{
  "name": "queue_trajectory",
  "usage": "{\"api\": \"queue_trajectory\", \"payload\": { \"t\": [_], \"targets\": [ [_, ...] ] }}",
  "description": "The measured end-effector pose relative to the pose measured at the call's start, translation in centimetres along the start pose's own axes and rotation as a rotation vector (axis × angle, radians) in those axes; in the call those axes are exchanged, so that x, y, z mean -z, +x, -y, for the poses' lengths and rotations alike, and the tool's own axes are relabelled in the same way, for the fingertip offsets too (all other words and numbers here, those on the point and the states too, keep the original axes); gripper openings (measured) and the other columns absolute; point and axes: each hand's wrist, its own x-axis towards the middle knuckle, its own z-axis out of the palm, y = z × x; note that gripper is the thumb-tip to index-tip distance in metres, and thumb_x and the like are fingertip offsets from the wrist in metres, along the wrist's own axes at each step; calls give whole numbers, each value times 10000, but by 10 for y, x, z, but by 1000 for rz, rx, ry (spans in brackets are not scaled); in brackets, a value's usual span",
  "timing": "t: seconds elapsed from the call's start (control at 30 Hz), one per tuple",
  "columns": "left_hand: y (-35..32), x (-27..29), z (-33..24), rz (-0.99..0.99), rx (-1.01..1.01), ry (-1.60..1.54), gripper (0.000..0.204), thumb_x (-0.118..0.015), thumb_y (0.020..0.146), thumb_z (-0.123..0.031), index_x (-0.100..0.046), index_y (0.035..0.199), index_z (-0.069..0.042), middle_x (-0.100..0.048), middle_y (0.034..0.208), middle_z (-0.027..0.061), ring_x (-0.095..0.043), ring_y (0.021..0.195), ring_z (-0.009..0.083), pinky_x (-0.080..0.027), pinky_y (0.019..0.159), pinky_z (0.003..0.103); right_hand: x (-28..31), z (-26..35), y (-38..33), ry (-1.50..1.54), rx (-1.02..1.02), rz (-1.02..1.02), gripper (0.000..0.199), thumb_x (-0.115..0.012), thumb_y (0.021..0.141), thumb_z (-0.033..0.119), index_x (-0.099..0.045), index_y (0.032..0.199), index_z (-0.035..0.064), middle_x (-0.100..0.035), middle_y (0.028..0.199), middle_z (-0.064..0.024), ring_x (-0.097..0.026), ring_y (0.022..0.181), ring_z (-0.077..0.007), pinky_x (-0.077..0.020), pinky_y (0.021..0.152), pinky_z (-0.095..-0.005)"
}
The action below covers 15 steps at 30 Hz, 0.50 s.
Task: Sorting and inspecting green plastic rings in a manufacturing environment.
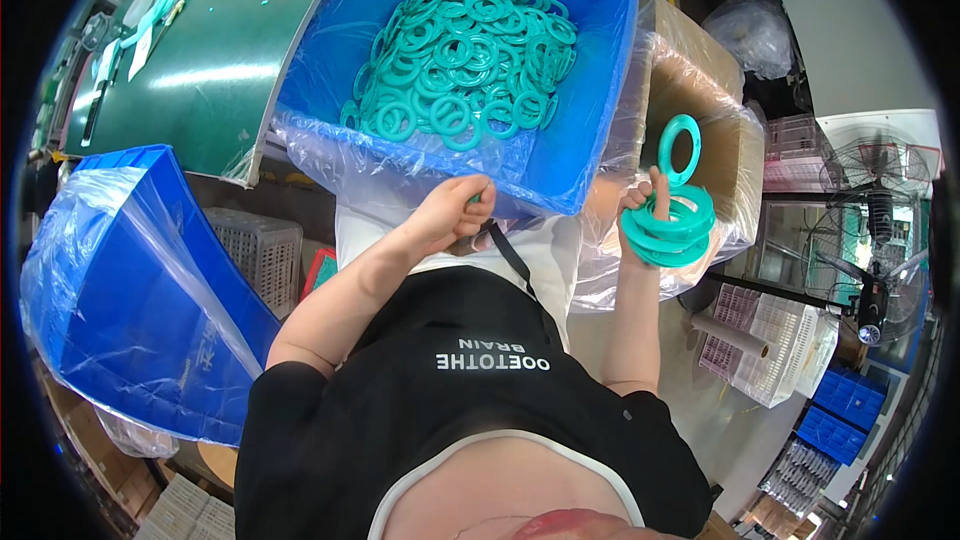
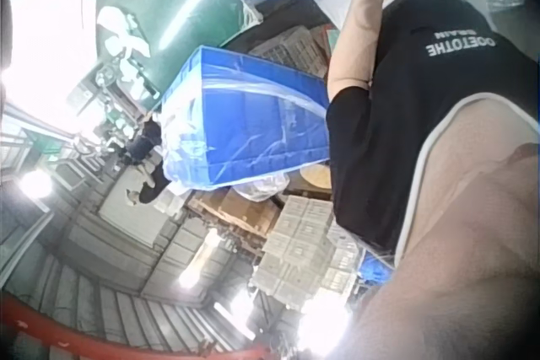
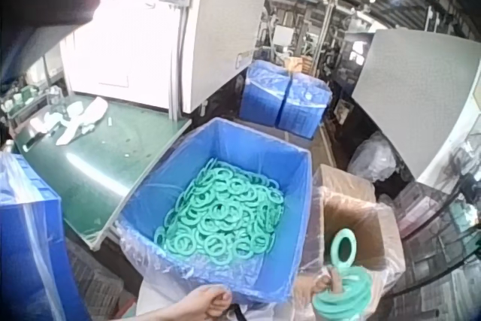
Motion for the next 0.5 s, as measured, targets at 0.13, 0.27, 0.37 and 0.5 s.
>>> {"api": "queue_trajectory", "payload": {
  "t": [0.13, 0.27, 0.37, 0.5],
  "targets": [
    [-8, -6, 3, 110, 12, -47, 167, -434, 919, -154, -528, 841, -41, -422, 688, -18, -268, 497, 36, -221, 428, 184, -1, -23, -2, -388, 132, 466, 158, -601, 921, 180, -591, 977, 32, -514, 653, 2, -474, 542, -85, -376, 485, -222],
    [-14, -10, 7, 71, -19, -28, 173, -462, 910, -150, -558, 855, -16, -459, 701, 8, -274, 490, 37, -210, 423, 193, -20, -51, -36, -764, -60, 239, 164, -629, 910, 208, -596, 903, 47, -489, 607, 13, -480, 532, -79, -371, 468, -226],
    [-18, -11, 6, -64, -36, 63, 190, -496, 952, -185, -573, 908, -17, -442, 667, -38, -276, 477, 12, -190, 415, 178, -35, -60, -41, -840, -146, 241, 171, -645, 900, 214, -591, 875, 54, -492, 607, 13, -492, 545, -77, -370, 471, -225],
    [-21, -14, 1, -182, -118, 107, 223, -494, 960, -214, -601, 995, -21, -427, 668, -75, -286, 472, 3, -220, 410, 178, -47, -61, -49, -791, -113, 234, 182, -647, 898, 224, -587, 859, 56, -502, 612, 11, -491, 535, -79, -368, 472, -218]
  ]
}}
